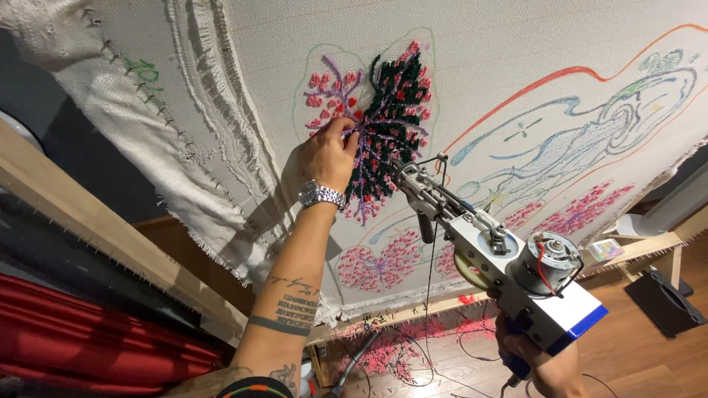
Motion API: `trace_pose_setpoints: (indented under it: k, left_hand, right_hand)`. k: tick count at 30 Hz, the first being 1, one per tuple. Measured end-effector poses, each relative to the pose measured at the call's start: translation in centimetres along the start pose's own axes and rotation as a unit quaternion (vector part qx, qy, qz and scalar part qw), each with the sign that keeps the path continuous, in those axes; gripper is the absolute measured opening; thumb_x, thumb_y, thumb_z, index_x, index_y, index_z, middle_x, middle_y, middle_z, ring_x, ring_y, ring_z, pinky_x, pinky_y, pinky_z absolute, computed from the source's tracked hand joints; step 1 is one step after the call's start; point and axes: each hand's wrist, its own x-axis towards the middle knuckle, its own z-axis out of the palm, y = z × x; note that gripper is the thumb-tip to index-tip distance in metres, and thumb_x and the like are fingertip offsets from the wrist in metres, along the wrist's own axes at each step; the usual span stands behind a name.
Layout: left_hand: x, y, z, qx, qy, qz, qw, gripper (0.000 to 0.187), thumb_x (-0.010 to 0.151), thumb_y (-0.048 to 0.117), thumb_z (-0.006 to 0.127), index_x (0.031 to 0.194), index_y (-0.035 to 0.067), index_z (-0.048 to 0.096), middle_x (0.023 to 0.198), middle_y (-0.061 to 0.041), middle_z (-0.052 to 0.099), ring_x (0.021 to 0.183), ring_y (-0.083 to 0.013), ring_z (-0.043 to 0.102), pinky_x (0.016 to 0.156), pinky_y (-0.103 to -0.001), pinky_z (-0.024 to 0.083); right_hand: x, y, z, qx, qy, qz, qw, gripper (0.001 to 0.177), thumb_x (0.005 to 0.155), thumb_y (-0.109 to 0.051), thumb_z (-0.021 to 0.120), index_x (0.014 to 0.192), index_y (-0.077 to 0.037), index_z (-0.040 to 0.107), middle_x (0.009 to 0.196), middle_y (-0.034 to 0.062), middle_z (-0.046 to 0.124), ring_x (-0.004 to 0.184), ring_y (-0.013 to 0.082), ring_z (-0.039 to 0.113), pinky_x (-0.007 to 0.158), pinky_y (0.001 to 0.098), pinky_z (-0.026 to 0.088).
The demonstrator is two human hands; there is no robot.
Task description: Using a tufting gun to apply yarn onto a stretched canvas on a frame to make a rug.
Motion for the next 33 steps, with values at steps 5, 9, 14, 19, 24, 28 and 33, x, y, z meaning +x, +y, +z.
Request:
trace_pose_setpoints:
  k: [5,9,14,19,24,28,33]
  left_hand:
    - [-0.4,-0.6,1.0,0.008,0.016,0.006,1.000,0.016,0.093,0.030,0.074,0.106,0.025,0.068,0.077,-0.004,0.074,0.074,-0.0304,0.072,0.062,-0.047,0.054]
    - [-1.2,0.0,0.5,0.046,-0.039,-0.006,0.998,0.040,0.089,0.032,0.075,0.126,0.028,0.057,0.084,-0.007,0.075,0.076,-0.0323,0.073,0.059,-0.048,0.057]
    - [-4.2,-1.3,1.5,0.108,-0.082,0.003,0.991,0.066,0.093,0.036,0.073,0.150,0.031,0.041,0.094,-0.013,0.074,0.075,-0.0312,0.073,0.060,-0.046,0.057]
    - [-7.4,-3.4,3.4,0.153,-0.063,0.077,0.983,0.084,0.090,0.038,0.071,0.161,0.026,0.026,0.127,-0.020,0.065,0.087,-0.0308,0.070,0.059,-0.039,0.057]
    - [-10.4,-3.9,4.6,0.175,0.030,0.165,0.970,0.060,0.091,0.049,0.068,0.139,0.019,0.047,0.136,-0.015,0.060,0.113,-0.0305,0.062,0.090,-0.046,0.051]
    - [-13.8,-2.9,5.9,0.014,-0.028,0.115,0.993,0.040,0.095,0.052,0.066,0.121,0.022,0.064,0.131,-0.010,0.066,0.115,-0.0244,0.065,0.100,-0.043,0.051]
    - [-17.7,0.1,7.2,-0.458,-0.281,-0.029,0.843,0.056,0.090,0.041,0.076,0.131,0.007,0.058,0.110,-0.013,0.070,0.100,-0.0187,0.067,0.087,-0.033,0.056]
  right_hand:
    - [-0.8,-0.7,-0.2,0.009,-0.006,-0.011,1.000,0.055,0.060,-0.001,0.068,0.114,0.005,0.058,0.075,0.0124,0.061,0.056,0.0199,0.057,0.045,0.0334,0.047]
    - [-1.0,0.2,-1.6,0.001,0.006,0.009,1.000,0.058,0.061,0.000,0.066,0.119,0.007,0.061,0.074,0.0130,0.059,0.056,0.0199,0.053,0.045,0.0329,0.043]
    - [-1.5,0.0,-2.5,-0.002,-0.015,-0.036,0.999,0.050,0.067,0.003,0.067,0.116,0.010,0.058,0.079,0.0151,0.062,0.060,0.0221,0.056,0.050,0.0347,0.046]
    - [-1.8,-0.9,-2.3,0.032,-0.031,-0.047,0.998,0.050,0.071,0.005,0.064,0.120,0.011,0.058,0.078,0.0160,0.060,0.061,0.0232,0.055,0.051,0.0358,0.045]
    - [-1.6,-2.3,-1.8,0.029,-0.041,-0.044,0.998,0.053,0.070,0.001,0.061,0.121,0.014,0.057,0.078,0.0178,0.060,0.062,0.0227,0.053,0.054,0.0350,0.044]
    - [-1.0,-2.2,-2.7,0.053,-0.068,-0.049,0.995,0.059,0.069,0.000,0.062,0.126,0.015,0.058,0.076,0.0180,0.058,0.061,0.0234,0.053,0.055,0.0357,0.045]
    - [0.2,-0.4,-6.1,0.113,-0.086,-0.028,0.989,0.058,0.066,-0.002,0.061,0.122,0.015,0.054,0.083,0.0210,0.062,0.061,0.0251,0.055,0.054,0.0402,0.047]
